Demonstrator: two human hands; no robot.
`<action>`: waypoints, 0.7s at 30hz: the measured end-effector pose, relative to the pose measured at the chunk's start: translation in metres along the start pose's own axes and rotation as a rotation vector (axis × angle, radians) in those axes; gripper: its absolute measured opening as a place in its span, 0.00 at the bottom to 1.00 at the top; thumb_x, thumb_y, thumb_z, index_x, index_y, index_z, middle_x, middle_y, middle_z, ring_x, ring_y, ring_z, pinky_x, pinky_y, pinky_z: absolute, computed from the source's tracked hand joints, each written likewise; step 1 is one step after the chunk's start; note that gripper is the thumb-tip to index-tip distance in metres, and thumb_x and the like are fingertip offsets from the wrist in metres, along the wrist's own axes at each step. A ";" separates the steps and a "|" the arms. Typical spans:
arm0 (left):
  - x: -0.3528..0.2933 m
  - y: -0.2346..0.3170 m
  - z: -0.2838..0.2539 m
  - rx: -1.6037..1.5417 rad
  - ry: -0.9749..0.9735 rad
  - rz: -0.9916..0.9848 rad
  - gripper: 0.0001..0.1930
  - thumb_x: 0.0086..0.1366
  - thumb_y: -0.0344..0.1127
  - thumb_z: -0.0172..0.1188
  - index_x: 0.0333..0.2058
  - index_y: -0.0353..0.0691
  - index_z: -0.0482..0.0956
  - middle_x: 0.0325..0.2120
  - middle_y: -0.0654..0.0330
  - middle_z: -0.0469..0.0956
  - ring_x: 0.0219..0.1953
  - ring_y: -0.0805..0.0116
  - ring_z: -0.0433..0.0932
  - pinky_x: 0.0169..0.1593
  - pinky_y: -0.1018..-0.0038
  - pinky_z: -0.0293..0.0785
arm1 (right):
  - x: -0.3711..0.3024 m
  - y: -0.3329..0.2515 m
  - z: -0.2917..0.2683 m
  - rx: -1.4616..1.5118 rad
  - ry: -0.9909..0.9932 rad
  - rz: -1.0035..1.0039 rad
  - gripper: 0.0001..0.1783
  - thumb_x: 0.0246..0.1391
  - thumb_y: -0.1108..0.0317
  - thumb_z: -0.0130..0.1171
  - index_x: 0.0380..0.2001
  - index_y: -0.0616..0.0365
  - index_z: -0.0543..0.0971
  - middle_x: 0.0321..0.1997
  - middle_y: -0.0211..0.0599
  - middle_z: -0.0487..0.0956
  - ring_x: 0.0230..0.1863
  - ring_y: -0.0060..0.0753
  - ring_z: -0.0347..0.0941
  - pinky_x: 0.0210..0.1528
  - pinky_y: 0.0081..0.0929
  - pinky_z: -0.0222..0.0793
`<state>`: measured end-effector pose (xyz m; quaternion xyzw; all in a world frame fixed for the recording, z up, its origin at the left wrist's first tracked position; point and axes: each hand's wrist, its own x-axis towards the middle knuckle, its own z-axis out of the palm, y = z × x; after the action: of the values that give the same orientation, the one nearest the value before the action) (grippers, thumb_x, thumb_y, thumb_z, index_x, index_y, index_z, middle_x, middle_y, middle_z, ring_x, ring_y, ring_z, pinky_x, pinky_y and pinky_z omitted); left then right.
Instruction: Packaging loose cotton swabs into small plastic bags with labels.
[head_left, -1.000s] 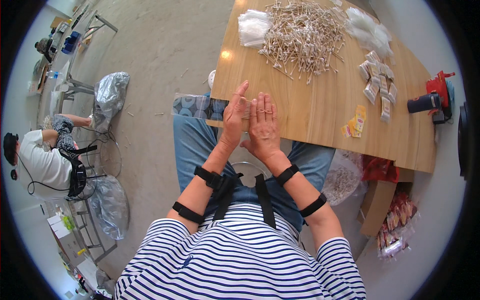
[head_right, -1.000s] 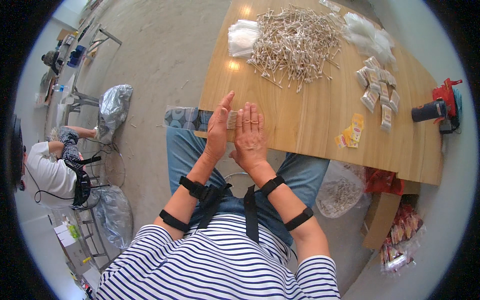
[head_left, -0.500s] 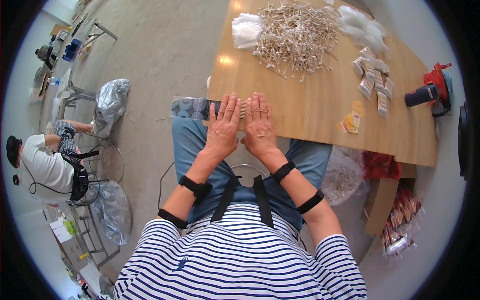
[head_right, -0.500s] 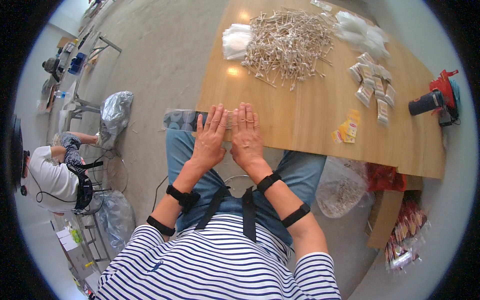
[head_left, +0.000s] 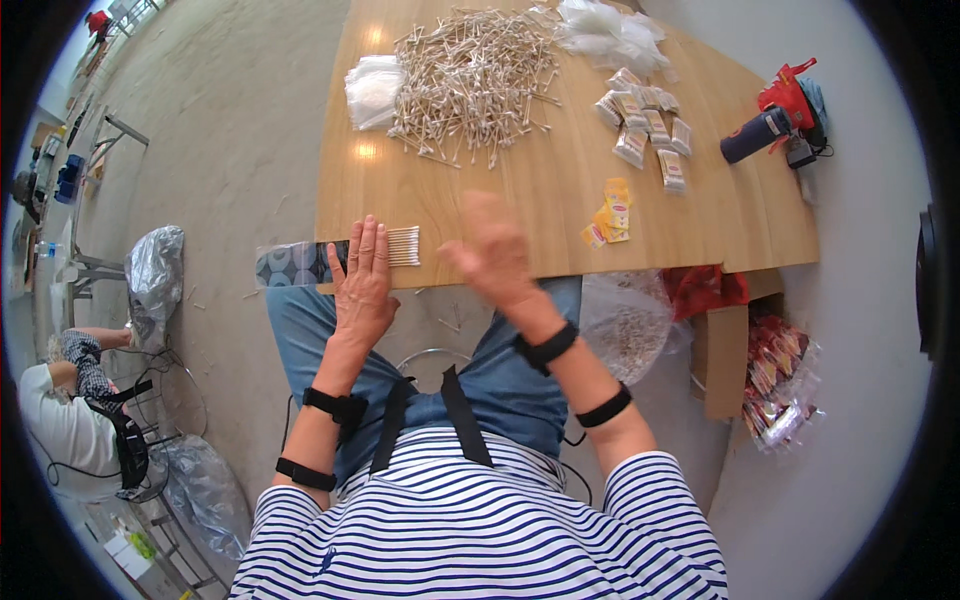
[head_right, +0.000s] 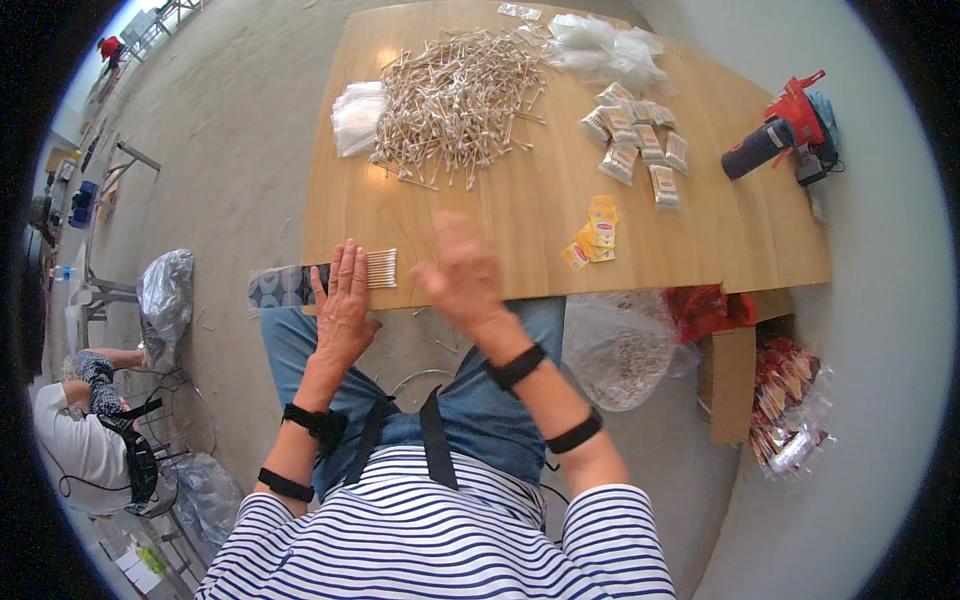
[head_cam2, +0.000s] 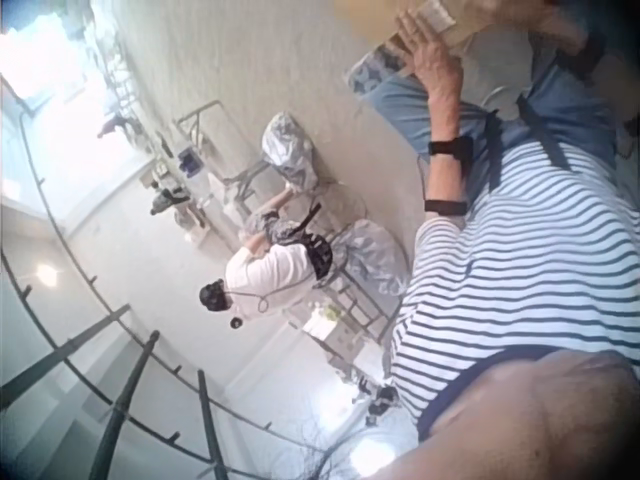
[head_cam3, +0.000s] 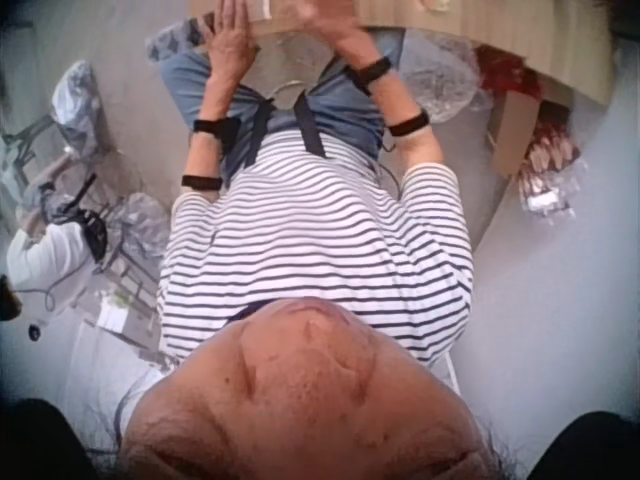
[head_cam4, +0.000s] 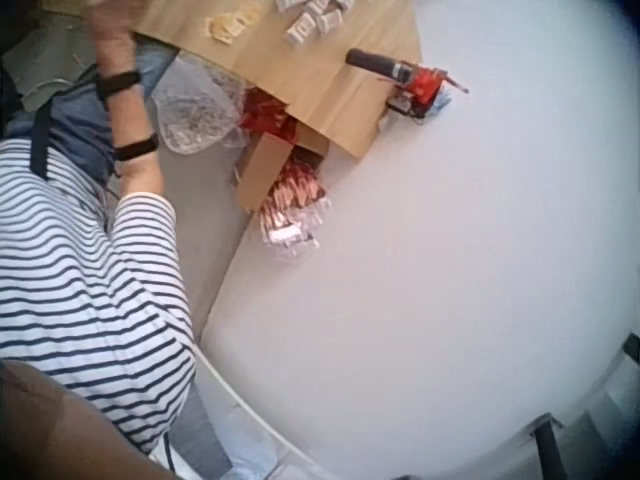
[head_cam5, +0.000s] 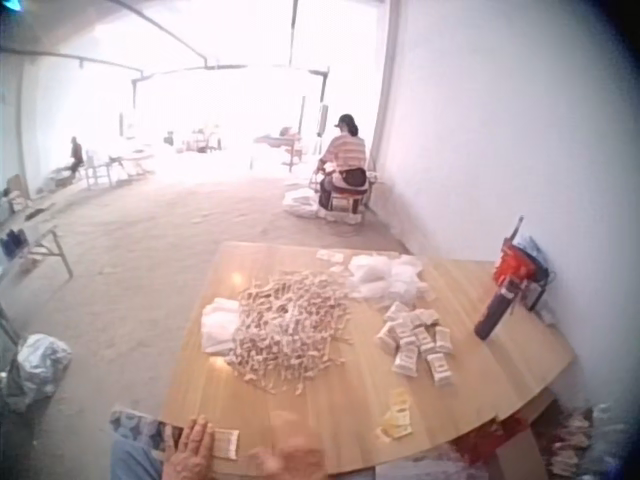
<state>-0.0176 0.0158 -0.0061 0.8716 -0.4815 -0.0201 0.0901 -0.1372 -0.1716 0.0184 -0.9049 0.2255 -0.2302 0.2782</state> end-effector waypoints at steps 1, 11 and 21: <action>-0.001 0.000 -0.001 0.021 -0.010 -0.009 0.61 0.40 0.32 0.75 0.71 0.38 0.47 0.73 0.55 0.45 0.76 0.59 0.42 0.74 0.48 0.31 | 0.005 0.024 -0.017 -0.010 0.056 0.129 0.37 0.43 0.59 0.70 0.55 0.68 0.71 0.49 0.57 0.76 0.52 0.60 0.72 0.54 0.49 0.69; -0.002 0.000 -0.002 -0.061 0.018 -0.006 0.64 0.37 0.32 0.77 0.72 0.44 0.47 0.74 0.55 0.45 0.76 0.57 0.43 0.73 0.44 0.30 | -0.007 0.157 -0.116 -0.446 0.367 0.770 0.27 0.38 0.51 0.76 0.31 0.62 0.77 0.39 0.53 0.79 0.43 0.56 0.76 0.47 0.48 0.72; -0.005 0.008 -0.027 -0.120 0.009 -0.032 0.62 0.39 0.35 0.77 0.72 0.46 0.49 0.74 0.54 0.44 0.76 0.55 0.42 0.72 0.42 0.29 | -0.007 0.189 -0.117 -0.230 0.412 0.913 0.21 0.36 0.56 0.77 0.25 0.60 0.80 0.32 0.47 0.83 0.36 0.50 0.81 0.41 0.44 0.74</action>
<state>-0.0236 0.0197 0.0214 0.8722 -0.4652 -0.0464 0.1441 -0.2587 -0.3546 -0.0120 -0.6748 0.6715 -0.2326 0.1990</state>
